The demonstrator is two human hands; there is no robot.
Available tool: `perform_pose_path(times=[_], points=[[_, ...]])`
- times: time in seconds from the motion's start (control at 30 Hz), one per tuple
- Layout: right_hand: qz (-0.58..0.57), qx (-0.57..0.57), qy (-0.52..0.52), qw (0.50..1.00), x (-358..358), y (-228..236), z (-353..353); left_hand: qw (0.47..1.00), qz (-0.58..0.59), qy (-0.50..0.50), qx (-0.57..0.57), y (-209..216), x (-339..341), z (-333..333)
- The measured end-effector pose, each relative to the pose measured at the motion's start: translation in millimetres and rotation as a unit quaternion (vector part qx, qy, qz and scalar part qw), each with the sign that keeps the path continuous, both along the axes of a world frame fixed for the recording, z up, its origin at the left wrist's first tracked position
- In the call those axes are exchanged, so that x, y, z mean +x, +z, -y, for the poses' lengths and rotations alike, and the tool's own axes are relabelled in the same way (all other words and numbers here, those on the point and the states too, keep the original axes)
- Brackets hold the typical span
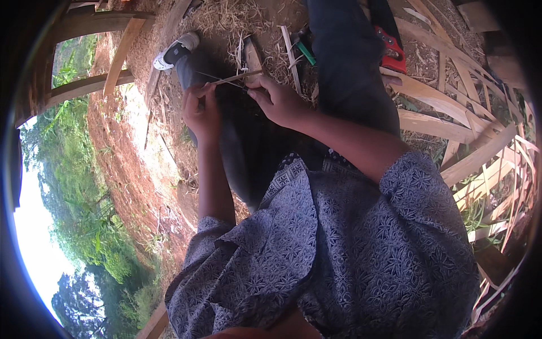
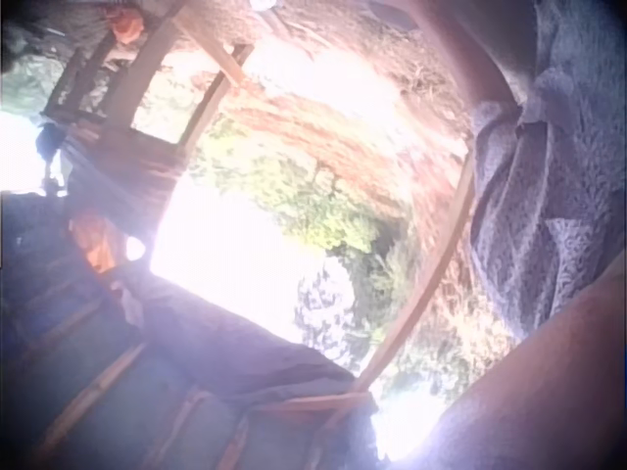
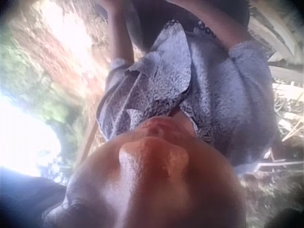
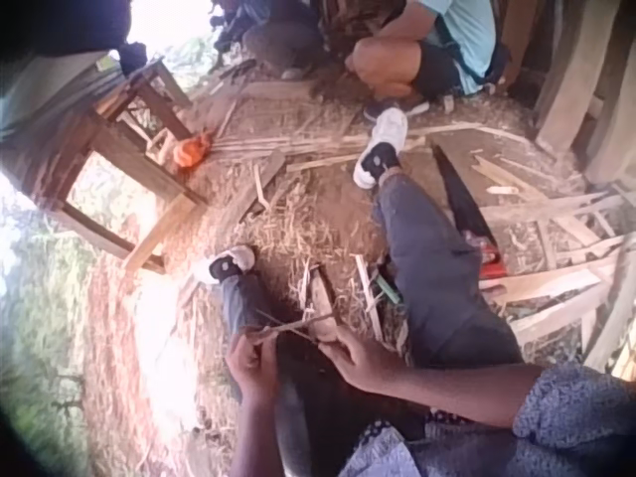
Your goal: The person sits on the ground and uses a knife to split small pieces of wood into thin strips. They hold the wood with one hand and carefully shave off layers with the other, creating a pile of wood shavings.
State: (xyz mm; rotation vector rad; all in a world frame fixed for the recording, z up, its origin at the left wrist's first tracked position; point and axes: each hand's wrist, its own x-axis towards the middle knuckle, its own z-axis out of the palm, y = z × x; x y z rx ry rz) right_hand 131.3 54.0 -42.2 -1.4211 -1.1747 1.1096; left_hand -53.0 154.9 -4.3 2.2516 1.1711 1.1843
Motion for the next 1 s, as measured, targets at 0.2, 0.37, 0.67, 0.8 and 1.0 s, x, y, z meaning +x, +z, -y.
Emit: perform_pose_path(times=[0.2, 0.37, 0.67, 0.8, 1.0], points=[[0.018, -0.041, -0.032, 0.999, 1.4, 20.2, -4.5, 0.999, 0.02, 0.009, -0.038, -7.1, -4.7, 0.5], [-0.016, -0.014, 0.01, 1.0, 6.1, 26.7, -4.5, 1.0, -0.003, -0.004, -0.013, 4.6, 12.1, 9.1], [0.008, -0.024, 0.021, 0.999, 11.0, 36.5, 0.5, 1.0, -0.018, -0.011, 0.021, 4.8, 20.6, 15.4], [0.012, -0.04, 0.014, 0.999, 13.5, 41.9, -2.9, 1.0, -0.007, -0.007, 0.015, 0.9, 19.9, 16.5], [0.059, -0.023, -0.005, 0.998, 23.3, 18.6, -2.6, 1.0, -0.002, 0.008, 0.021, 1.9, 26.2, 19.0]])
